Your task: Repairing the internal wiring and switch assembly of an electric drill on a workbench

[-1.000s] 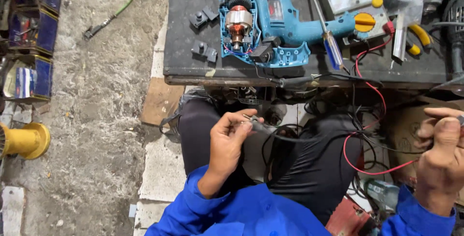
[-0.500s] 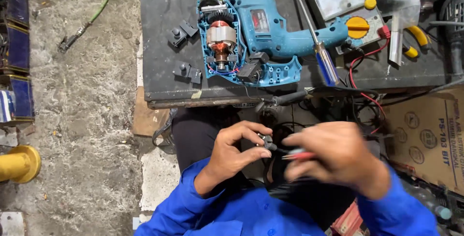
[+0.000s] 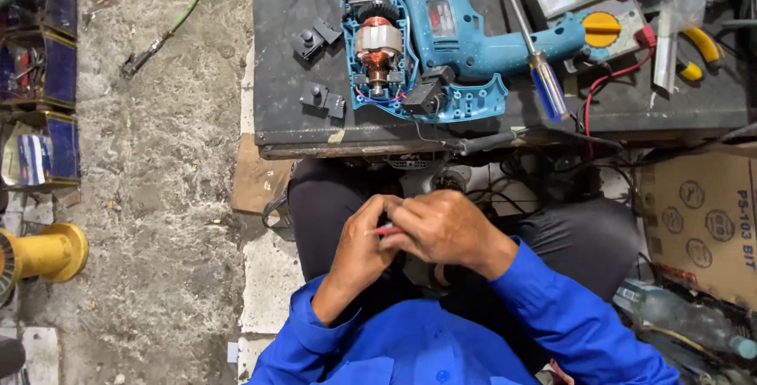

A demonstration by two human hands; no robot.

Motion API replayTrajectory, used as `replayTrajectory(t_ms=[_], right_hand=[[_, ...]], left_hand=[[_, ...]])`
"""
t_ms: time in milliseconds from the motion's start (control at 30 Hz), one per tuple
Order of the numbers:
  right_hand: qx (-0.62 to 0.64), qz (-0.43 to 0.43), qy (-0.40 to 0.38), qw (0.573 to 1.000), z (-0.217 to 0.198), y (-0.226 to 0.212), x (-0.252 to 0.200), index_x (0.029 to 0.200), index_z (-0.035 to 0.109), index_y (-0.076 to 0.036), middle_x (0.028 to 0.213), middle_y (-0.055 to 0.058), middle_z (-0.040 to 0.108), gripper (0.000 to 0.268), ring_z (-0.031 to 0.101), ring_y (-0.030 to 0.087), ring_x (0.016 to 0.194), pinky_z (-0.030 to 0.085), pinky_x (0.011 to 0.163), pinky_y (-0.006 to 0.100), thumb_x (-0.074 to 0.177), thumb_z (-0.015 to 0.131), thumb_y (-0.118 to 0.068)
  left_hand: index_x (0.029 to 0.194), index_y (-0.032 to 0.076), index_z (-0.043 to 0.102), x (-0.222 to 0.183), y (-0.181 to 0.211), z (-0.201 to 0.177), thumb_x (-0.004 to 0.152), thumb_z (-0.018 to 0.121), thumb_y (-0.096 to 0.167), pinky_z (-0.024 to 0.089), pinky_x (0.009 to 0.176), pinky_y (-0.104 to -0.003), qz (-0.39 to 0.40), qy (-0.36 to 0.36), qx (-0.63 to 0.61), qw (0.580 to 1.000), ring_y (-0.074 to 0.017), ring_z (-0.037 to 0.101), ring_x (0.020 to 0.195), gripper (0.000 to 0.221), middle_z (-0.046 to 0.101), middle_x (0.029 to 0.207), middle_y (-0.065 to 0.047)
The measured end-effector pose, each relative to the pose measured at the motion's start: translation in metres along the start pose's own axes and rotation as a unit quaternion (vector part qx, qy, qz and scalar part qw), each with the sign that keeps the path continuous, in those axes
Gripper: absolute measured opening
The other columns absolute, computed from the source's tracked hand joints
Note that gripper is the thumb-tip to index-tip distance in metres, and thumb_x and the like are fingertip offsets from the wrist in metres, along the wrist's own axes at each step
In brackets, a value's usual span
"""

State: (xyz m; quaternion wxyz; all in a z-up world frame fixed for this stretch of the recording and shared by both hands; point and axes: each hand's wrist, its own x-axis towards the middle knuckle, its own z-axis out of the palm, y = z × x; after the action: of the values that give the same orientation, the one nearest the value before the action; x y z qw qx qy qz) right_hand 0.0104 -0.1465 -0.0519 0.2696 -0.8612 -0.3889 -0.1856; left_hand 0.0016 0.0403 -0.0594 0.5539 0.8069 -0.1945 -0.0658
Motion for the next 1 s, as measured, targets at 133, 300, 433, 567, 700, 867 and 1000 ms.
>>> replayTrajectory(t_ms=[133,300,433,567,700,867,1000], right_hand=[[0.014,0.011,0.049,0.999,0.003,-0.018,-0.012,0.090,0.059,-0.012,0.069,0.002,0.046,0.040,0.057,0.023,0.057,0.049,0.051,0.035,0.108,0.042,-0.044],[0.025,0.043,0.065,0.997,-0.013,-0.030,-0.027,0.097,0.066,-0.008,0.070,0.004,0.046,0.045,0.056,0.025,0.060,0.049,0.052,0.037,0.108,0.040,-0.042],[0.027,0.078,0.081,0.993,-0.029,-0.033,-0.030,0.120,0.068,-0.001,0.073,0.008,0.053,0.036,0.060,0.027,0.062,0.052,0.056,0.037,0.106,0.049,-0.027],[0.024,0.085,0.120,0.989,-0.053,-0.027,-0.029,0.124,0.071,0.001,0.092,0.016,0.068,0.069,0.070,0.033,0.082,0.058,0.073,0.044,0.101,0.046,-0.059],[-0.047,0.121,0.207,0.970,-0.070,-0.004,-0.029,0.119,0.075,-0.002,0.102,0.015,0.072,0.045,0.071,0.034,0.090,0.060,0.081,0.046,0.090,0.074,-0.036],[-0.181,0.156,0.165,0.957,-0.090,0.030,0.009,0.134,0.064,0.010,0.132,0.028,0.062,0.034,0.061,0.046,0.122,0.049,0.105,0.052,0.107,0.056,-0.009],[-0.193,0.150,0.101,0.964,-0.086,0.047,0.019,0.137,0.062,0.009,0.135,0.027,0.062,0.036,0.060,0.044,0.125,0.047,0.107,0.051,0.105,0.055,-0.007]], left_hand=[[0.120,0.002,0.061,-0.001,-0.007,0.006,0.073,0.074,0.033,0.053,0.095,-0.056,-0.003,-0.049,-0.043,0.998,-0.0475,0.067,0.109,0.057,0.071,0.114,-0.024],[0.109,0.006,0.071,0.021,0.013,0.019,0.091,0.069,-0.003,0.057,0.088,-0.045,0.018,0.031,-0.035,0.999,-0.0375,0.075,0.100,0.021,0.077,0.104,-0.014],[0.105,0.010,0.075,0.040,0.035,0.018,0.089,0.074,-0.002,0.059,0.087,-0.039,0.079,0.132,-0.014,0.988,-0.0296,0.077,0.096,0.020,0.078,0.101,-0.009],[0.100,0.005,0.073,0.060,0.041,0.009,0.089,0.077,-0.001,0.060,0.084,-0.040,0.191,0.225,0.021,0.955,-0.0332,0.076,0.092,0.013,0.076,0.097,-0.012],[0.099,0.005,0.072,0.081,0.046,-0.022,0.089,0.081,0.003,0.059,0.081,-0.041,0.220,0.282,0.098,0.929,-0.0323,0.074,0.088,0.014,0.074,0.094,-0.011],[0.129,0.001,0.062,0.109,0.038,-0.057,0.108,0.060,0.017,0.044,0.103,-0.049,0.205,0.243,0.244,0.916,-0.0402,0.061,0.113,0.027,0.066,0.120,-0.016],[0.131,0.005,0.064,0.116,0.037,-0.060,0.107,0.059,0.019,0.040,0.098,-0.050,0.142,0.199,0.319,0.916,-0.0376,0.055,0.120,0.028,0.066,0.120,-0.013]])
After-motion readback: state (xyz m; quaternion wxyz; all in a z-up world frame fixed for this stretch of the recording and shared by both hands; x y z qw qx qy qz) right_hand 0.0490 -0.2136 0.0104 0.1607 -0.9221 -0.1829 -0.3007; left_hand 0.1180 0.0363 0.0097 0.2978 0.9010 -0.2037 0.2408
